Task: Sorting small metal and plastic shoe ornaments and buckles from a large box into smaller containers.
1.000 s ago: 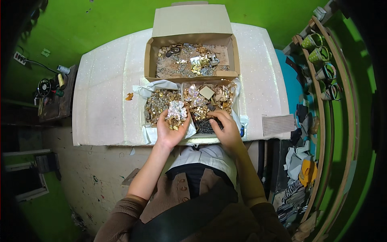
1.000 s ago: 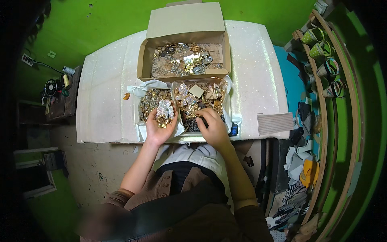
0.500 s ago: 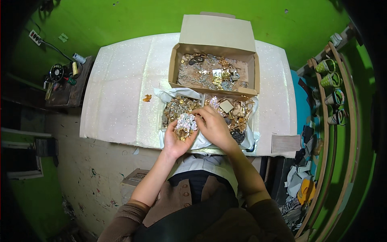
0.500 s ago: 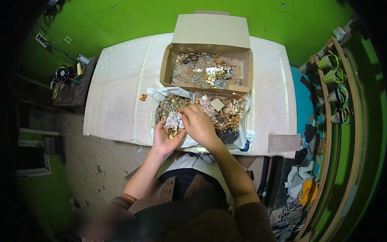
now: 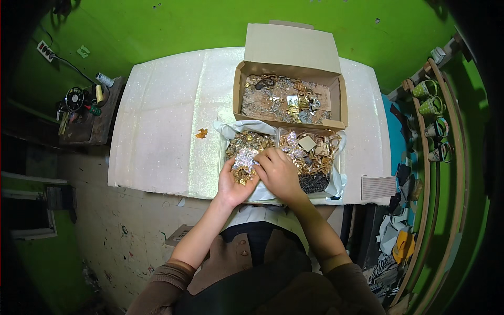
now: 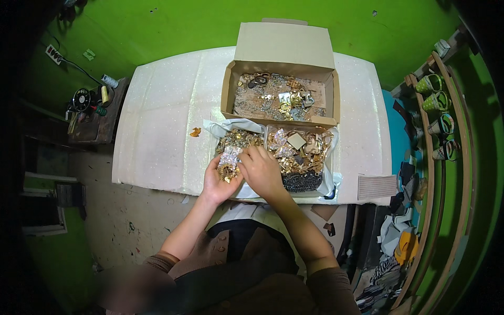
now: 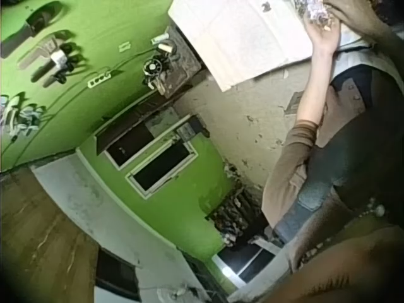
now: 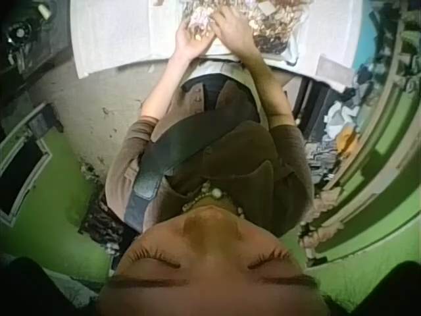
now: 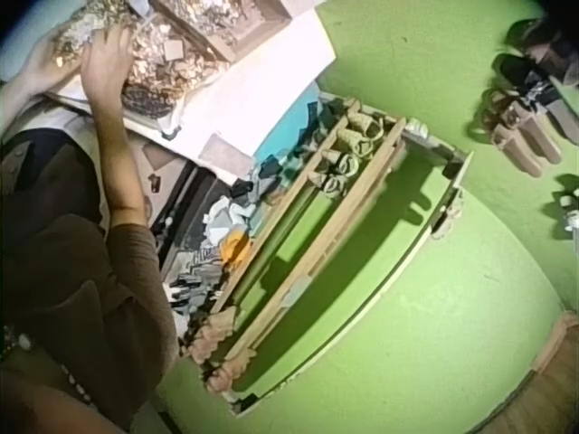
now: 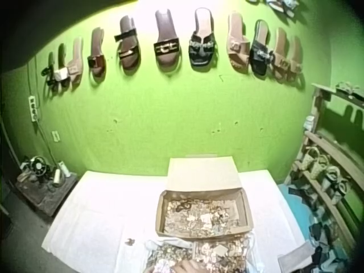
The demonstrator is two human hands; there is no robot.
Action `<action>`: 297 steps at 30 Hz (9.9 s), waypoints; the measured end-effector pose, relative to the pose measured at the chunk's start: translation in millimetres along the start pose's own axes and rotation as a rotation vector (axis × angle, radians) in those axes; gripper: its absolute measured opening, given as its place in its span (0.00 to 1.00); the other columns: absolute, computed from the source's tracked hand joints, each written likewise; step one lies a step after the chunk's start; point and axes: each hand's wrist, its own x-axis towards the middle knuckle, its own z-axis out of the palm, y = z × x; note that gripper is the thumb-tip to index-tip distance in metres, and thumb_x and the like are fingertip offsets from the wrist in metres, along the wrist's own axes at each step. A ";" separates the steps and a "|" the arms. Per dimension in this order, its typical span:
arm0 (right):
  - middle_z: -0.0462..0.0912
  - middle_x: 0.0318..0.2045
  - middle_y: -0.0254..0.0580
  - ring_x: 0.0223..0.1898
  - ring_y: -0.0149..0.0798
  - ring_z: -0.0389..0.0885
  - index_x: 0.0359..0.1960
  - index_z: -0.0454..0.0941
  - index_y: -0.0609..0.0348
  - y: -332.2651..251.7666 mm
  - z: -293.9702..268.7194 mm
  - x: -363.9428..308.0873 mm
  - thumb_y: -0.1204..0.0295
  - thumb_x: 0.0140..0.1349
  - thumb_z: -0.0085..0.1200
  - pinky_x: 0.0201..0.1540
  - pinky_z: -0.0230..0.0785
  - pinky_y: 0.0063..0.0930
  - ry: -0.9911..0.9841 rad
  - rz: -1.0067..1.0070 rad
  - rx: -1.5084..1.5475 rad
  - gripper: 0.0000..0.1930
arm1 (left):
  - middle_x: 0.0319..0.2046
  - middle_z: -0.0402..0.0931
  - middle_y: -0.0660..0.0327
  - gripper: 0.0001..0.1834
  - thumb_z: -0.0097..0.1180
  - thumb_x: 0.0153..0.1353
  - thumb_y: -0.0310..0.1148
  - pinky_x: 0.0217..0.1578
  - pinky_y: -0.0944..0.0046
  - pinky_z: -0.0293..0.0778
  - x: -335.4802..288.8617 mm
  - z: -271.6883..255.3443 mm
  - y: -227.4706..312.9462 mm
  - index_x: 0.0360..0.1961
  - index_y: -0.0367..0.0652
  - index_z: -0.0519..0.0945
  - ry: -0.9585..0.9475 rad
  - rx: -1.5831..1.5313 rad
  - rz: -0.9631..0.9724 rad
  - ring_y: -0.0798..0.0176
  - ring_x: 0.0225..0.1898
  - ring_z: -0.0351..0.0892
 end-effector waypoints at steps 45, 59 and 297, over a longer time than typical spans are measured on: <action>0.73 0.26 0.36 0.26 0.28 0.72 0.31 0.74 0.63 -26.3 11.3 36.5 0.77 0.51 0.53 0.29 0.63 0.19 -0.084 0.320 0.599 0.06 | 0.47 0.68 0.52 0.22 0.35 0.60 0.39 0.53 0.59 0.60 6.4 3.1 51.8 0.50 0.34 0.65 -0.072 0.027 -0.074 0.57 0.49 0.66; 0.74 0.24 0.31 0.29 0.22 0.71 0.36 0.71 0.63 12.5 -2.1 2.0 0.76 0.54 0.51 0.34 0.64 0.14 -0.005 0.909 1.275 0.08 | 0.49 0.68 0.53 0.22 0.35 0.59 0.38 0.56 0.58 0.57 8.5 8.1 58.7 0.50 0.35 0.66 -0.014 0.004 -0.012 0.58 0.53 0.65; 0.75 0.28 0.37 0.27 0.26 0.71 0.34 0.75 0.64 0.8 15.9 -25.5 0.75 0.57 0.46 0.32 0.64 0.19 0.034 0.656 0.800 0.07 | 0.55 0.62 0.58 0.24 0.30 0.63 0.41 0.51 0.65 0.62 16.5 34.5 52.5 0.57 0.41 0.60 -0.130 0.460 -0.094 0.65 0.49 0.65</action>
